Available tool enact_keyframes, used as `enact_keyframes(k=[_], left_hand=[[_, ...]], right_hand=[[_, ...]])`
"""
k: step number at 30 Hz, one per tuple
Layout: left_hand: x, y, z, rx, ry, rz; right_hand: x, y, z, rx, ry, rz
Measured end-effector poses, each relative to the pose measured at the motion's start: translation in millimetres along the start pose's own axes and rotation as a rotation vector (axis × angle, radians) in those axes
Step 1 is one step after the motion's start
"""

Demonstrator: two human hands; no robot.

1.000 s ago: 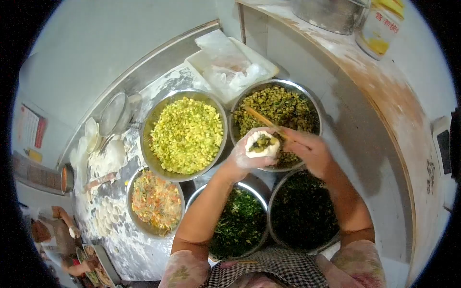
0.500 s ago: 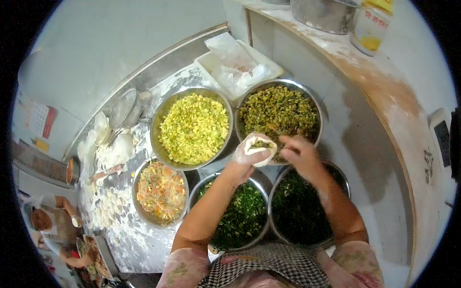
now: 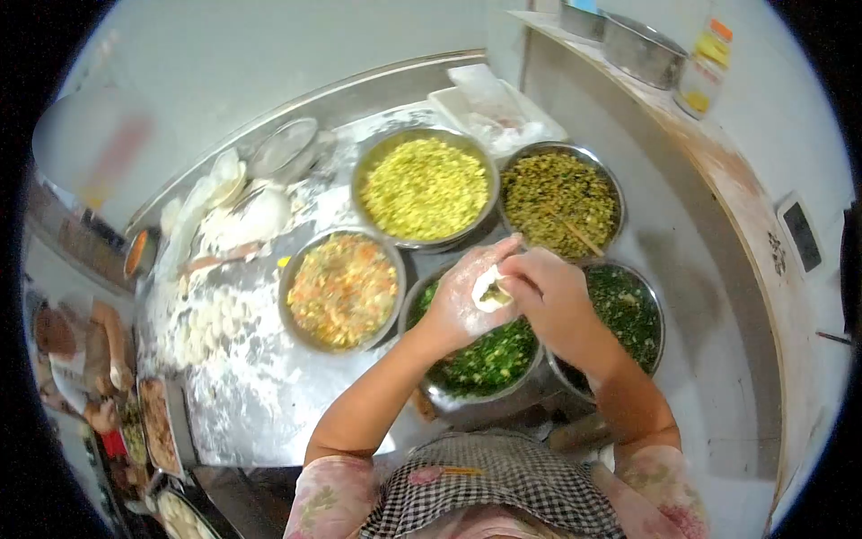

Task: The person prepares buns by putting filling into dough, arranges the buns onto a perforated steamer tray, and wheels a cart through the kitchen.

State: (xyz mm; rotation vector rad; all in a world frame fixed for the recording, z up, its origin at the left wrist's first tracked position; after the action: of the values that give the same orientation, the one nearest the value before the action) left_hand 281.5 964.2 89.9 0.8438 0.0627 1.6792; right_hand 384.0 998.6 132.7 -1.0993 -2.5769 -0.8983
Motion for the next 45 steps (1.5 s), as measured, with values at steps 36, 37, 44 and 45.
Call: enact_keyframes(k=[36, 37, 44, 45], left_hand=[[-335, 164, -44, -0.948, 0.631, 0.967], [-331, 168, -37, -0.818, 0.635, 0.966], [-280, 147, -46, -0.970, 0.744, 0.827], [-272, 139, -48, -1.006, 0.796, 0.741]], right_hand=[[-110, -333, -87, 0.619, -0.334, -0.108], [-109, -334, -78, 0.750, -0.429, -0.080], [-65, -275, -87, 0.229, -0.052, -0.228], [-60, -262, -88, 0.153, 0.047, -0.218]])
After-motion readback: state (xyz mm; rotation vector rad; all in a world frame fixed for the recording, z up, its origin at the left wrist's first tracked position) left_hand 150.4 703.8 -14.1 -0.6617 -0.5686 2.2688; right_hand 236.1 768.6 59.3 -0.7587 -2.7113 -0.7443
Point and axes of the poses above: each hand's wrist, its own x-axis towards the middle knuckle, its own y-axis out of the back of the hand, z = x × y, the point moved 7 cm from there along x, towards the middle knuckle, and after that the axes turned 13 degrees about x, right-handed, at the moved point
